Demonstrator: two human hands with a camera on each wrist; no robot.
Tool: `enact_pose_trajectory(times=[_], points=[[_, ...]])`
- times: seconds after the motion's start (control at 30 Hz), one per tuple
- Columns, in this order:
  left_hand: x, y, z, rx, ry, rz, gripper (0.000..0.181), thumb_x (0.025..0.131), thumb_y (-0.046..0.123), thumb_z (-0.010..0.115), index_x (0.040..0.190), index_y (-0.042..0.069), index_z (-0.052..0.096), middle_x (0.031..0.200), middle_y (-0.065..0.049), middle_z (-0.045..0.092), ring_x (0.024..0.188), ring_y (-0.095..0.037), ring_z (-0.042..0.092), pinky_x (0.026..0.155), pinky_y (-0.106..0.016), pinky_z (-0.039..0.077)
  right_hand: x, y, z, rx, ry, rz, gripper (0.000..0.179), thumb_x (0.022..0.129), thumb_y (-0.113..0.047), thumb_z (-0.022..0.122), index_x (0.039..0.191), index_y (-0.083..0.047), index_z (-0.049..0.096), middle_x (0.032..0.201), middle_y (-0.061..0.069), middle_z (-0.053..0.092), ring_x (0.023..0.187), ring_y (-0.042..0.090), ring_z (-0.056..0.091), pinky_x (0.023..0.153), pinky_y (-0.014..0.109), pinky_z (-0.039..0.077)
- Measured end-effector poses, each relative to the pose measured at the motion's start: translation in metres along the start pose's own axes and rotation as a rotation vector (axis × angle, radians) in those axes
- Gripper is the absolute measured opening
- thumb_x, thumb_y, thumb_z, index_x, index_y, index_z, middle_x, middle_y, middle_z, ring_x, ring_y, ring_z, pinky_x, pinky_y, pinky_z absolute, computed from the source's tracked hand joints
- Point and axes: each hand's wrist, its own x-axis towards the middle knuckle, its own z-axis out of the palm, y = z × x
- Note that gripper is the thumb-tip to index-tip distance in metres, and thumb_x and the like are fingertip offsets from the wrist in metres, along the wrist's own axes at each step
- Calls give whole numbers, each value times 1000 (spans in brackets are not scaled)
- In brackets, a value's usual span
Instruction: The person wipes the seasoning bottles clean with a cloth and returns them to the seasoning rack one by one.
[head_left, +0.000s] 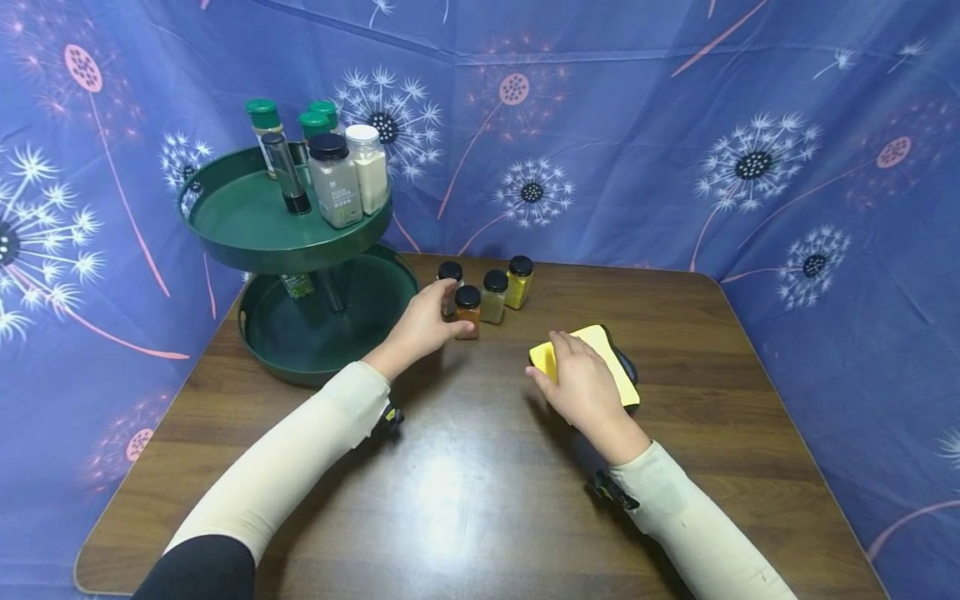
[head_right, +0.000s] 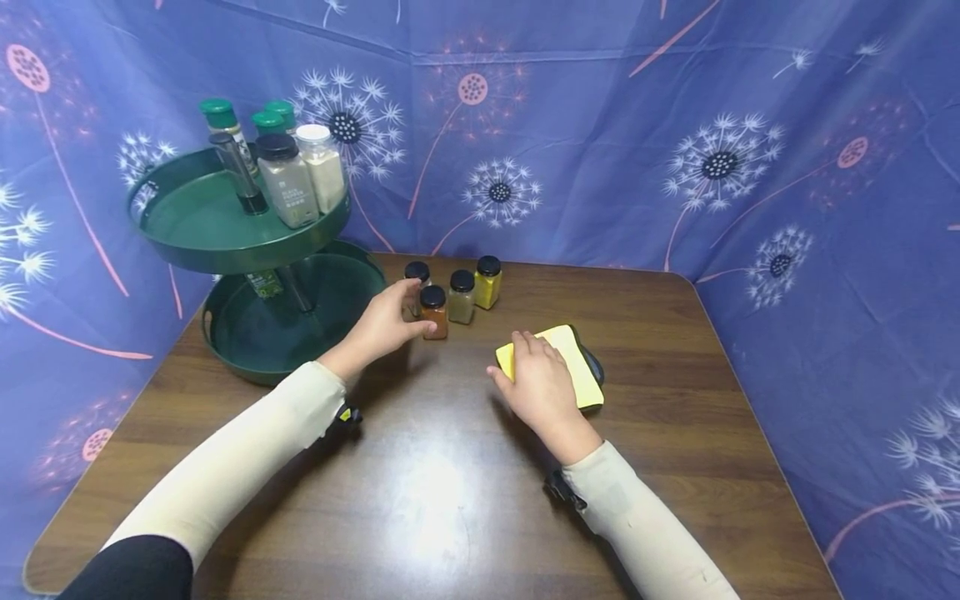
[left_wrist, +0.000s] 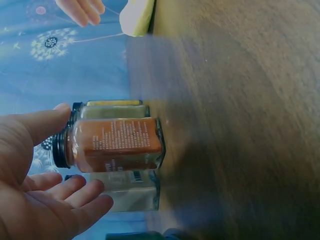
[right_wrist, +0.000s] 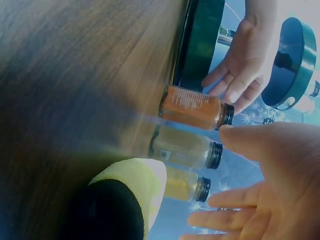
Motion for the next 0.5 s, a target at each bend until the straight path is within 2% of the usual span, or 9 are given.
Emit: enact_pose_trajectory(times=[0.23, 0.5], points=[[7, -5, 5, -13, 2, -6, 82, 85, 27, 85, 152, 6, 42, 141, -13, 59, 126, -29, 60, 105, -46, 48, -2, 2, 2, -17, 19, 9, 75, 93, -47, 71, 141, 7, 53, 137, 26, 61, 128, 41, 56, 109, 51, 43], [13, -5, 10, 42, -14, -32, 85, 84, 28, 87, 153, 7, 42, 134, -14, 62, 120, -28, 61, 103, -47, 48, -5, 3, 1, -39, 10, 12, 73, 93, -47, 72, 137, 8, 56, 131, 27, 63, 124, 42, 59, 106, 52, 45]])
